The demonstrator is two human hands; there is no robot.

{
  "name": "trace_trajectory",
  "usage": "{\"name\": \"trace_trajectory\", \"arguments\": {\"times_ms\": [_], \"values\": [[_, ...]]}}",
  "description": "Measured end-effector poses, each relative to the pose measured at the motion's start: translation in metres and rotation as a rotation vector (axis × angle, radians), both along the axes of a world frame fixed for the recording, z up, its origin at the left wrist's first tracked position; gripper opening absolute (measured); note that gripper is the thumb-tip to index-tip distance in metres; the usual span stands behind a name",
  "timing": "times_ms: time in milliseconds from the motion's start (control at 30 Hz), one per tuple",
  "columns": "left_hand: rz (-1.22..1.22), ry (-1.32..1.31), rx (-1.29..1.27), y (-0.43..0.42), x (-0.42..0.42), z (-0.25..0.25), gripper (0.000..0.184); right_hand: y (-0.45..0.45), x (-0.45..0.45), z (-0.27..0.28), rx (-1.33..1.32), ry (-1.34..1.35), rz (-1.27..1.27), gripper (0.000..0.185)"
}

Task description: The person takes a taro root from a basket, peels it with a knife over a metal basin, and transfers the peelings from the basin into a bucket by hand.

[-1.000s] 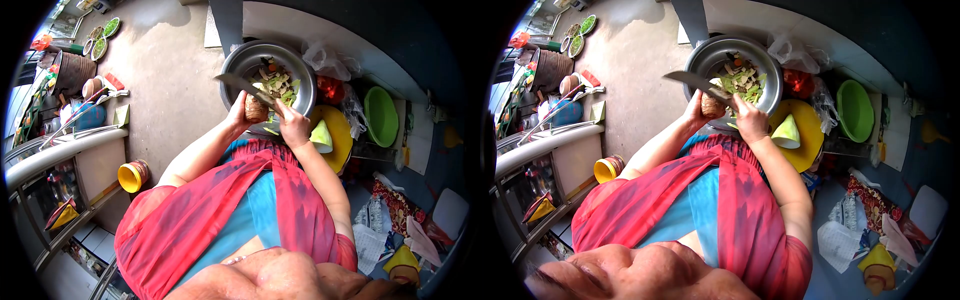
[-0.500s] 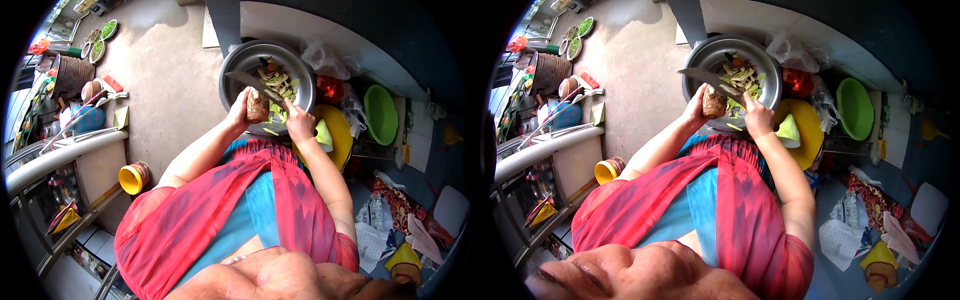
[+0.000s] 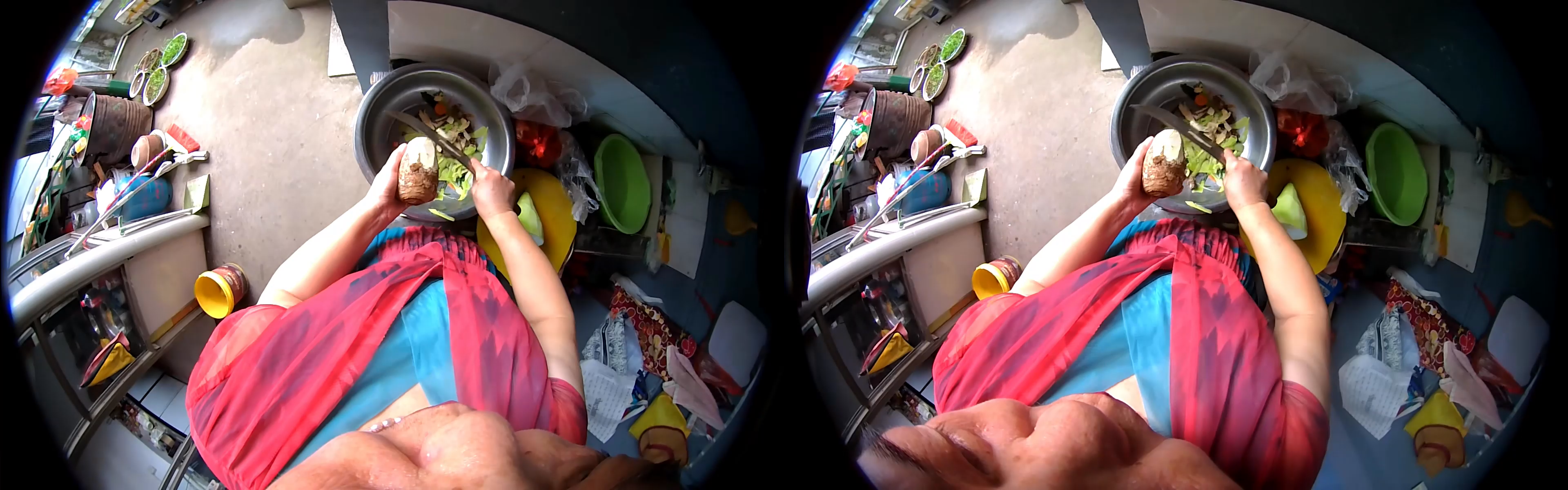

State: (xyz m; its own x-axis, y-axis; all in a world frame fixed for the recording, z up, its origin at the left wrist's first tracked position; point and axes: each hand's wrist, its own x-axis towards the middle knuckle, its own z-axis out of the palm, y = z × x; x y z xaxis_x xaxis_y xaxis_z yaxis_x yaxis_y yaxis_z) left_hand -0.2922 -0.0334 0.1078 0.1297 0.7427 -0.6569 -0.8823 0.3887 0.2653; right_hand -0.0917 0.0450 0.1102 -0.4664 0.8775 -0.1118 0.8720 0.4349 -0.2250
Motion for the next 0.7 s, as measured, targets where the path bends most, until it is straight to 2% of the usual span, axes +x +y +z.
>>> {"name": "trace_trajectory", "arguments": {"times_ms": [33,100,200,233,300,400,433,500,567,600,700], "values": [[-0.004,0.011,0.024,0.0,-0.001,0.002,0.05,0.002,-0.001,0.001,-0.04,-0.031,-0.028,0.034],[0.016,0.164,0.043,0.001,-0.002,0.0,0.051,-0.006,-0.005,0.014,-0.004,0.071,0.029,0.032],[0.127,0.355,0.133,0.006,0.005,-0.031,0.046,-0.028,-0.025,0.05,0.098,0.209,0.166,0.03],[0.028,0.236,0.008,0.007,0.0,-0.007,0.035,-0.034,-0.029,0.059,0.155,0.189,0.239,0.032],[0.098,0.362,0.036,0.004,0.003,-0.009,0.035,-0.04,-0.034,0.071,0.226,0.183,0.295,0.035],[0.061,0.278,0.02,0.004,0.002,-0.007,0.037,-0.036,-0.029,0.056,0.303,0.156,0.304,0.036],[-0.008,0.187,0.076,0.003,-0.003,-0.006,0.039,-0.032,-0.027,0.052,0.208,0.085,0.219,0.035],[0.093,0.346,0.053,0.003,0.011,-0.005,0.035,-0.013,-0.013,0.026,0.047,0.063,0.04,0.041],[0.096,0.29,0.081,0.002,0.009,-0.012,0.04,0.001,0.0,0.011,-0.076,-0.036,-0.046,0.036],[0.096,0.328,0.088,0.004,0.007,-0.014,0.041,-0.001,0.003,0.009,-0.03,0.016,-0.047,0.035],[0.117,0.419,0.018,0.004,0.006,0.0,0.04,-0.021,-0.017,0.052,0.029,0.201,0.041,0.035]]}}
